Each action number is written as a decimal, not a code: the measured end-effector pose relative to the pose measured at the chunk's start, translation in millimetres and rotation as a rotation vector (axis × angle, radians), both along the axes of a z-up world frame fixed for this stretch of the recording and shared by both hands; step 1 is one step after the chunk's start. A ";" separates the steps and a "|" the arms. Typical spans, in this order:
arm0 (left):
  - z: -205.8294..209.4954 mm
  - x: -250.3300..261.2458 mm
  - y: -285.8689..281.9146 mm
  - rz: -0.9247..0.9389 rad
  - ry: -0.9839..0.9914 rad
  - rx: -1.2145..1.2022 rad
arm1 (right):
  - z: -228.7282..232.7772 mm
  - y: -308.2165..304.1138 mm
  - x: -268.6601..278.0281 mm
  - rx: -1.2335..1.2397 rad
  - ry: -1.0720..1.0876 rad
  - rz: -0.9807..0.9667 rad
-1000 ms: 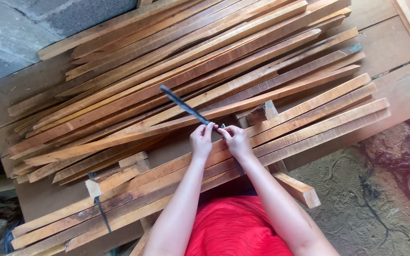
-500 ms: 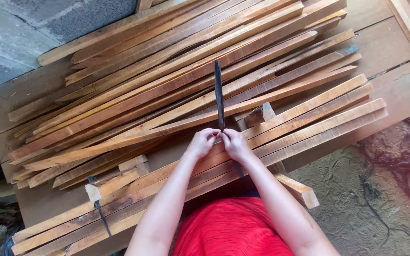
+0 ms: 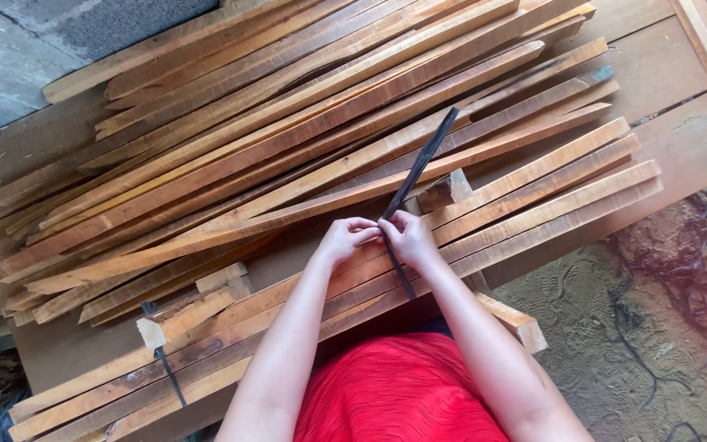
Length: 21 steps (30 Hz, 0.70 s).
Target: Bundling and tying thin wooden strips together using plastic straps.
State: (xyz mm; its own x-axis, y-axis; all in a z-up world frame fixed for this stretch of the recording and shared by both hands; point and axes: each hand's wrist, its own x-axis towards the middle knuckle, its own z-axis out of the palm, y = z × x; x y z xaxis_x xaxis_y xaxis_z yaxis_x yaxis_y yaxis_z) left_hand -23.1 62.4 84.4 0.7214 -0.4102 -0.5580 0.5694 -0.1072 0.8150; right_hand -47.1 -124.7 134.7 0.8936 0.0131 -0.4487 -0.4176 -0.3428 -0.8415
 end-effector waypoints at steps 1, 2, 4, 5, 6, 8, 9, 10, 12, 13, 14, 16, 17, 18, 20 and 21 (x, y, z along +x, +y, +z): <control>-2.2 0.4 -1.6 -0.001 -0.001 -0.005 | -3.2 1.0 -4.5 -0.005 -0.001 -0.001; -4.3 0.7 -1.8 0.012 0.008 0.043 | -6.6 3.2 -9.3 0.146 -0.059 -0.098; -5.4 0.9 -2.3 0.026 0.018 0.090 | 2.6 6.6 -16.7 0.297 -0.116 -0.192; -4.5 0.8 -2.5 0.027 -0.011 0.086 | 15.1 7.8 -19.4 0.054 -0.196 -0.098; -3.9 0.5 -2.6 0.029 -0.039 0.082 | 27.4 9.2 -22.0 -0.191 -0.274 -0.002; -19.7 -2.6 -4.0 0.016 -0.076 0.078 | 32.0 7.8 -19.0 -0.312 -0.501 0.088; -27.2 -4.2 -4.9 0.000 -0.115 0.076 | 34.5 6.9 -17.7 -0.432 -0.728 0.179; -22.7 -4.6 -5.8 -0.004 -0.113 0.074 | 32.4 6.0 -18.5 -0.435 -0.725 0.176; -12.9 -1.6 -7.9 -0.077 -0.184 0.211 | 29.0 3.9 -16.3 -0.549 -0.736 0.284; -16.3 -0.7 -9.5 -0.077 -0.188 0.209 | 25.7 3.9 -16.7 -0.551 -0.739 0.284; -19.5 -2.1 -8.5 -0.061 -0.160 0.161 | 22.2 6.0 -18.2 -0.600 -0.636 0.310; -21.4 -2.3 -6.8 -0.044 -0.133 0.110 | 9.9 7.4 -20.4 -0.650 -0.534 0.336; -20.2 -1.1 -6.6 -0.017 -0.046 0.070 | 1.2 6.2 -21.1 -0.667 -0.526 0.298; -18.8 -2.1 -6.3 0.011 0.045 0.029 | -7.4 5.0 -23.6 -0.683 -0.515 0.261; -14.4 2.4 -6.9 -0.006 0.099 0.020 | -19.5 3.1 -24.4 -0.627 -0.430 0.223; -12.0 4.3 -6.3 -0.026 0.151 0.012 | -25.6 3.0 -24.8 -0.570 -0.346 0.182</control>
State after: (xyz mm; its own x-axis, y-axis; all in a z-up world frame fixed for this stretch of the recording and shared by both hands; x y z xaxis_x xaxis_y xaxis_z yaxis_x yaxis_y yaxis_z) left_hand -18.7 56.1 72.4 0.6182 -0.4199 -0.6645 0.6826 -0.1325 0.7187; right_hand -71.9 -121.7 109.1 0.9926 0.0227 -0.1194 -0.0516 -0.8106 -0.5833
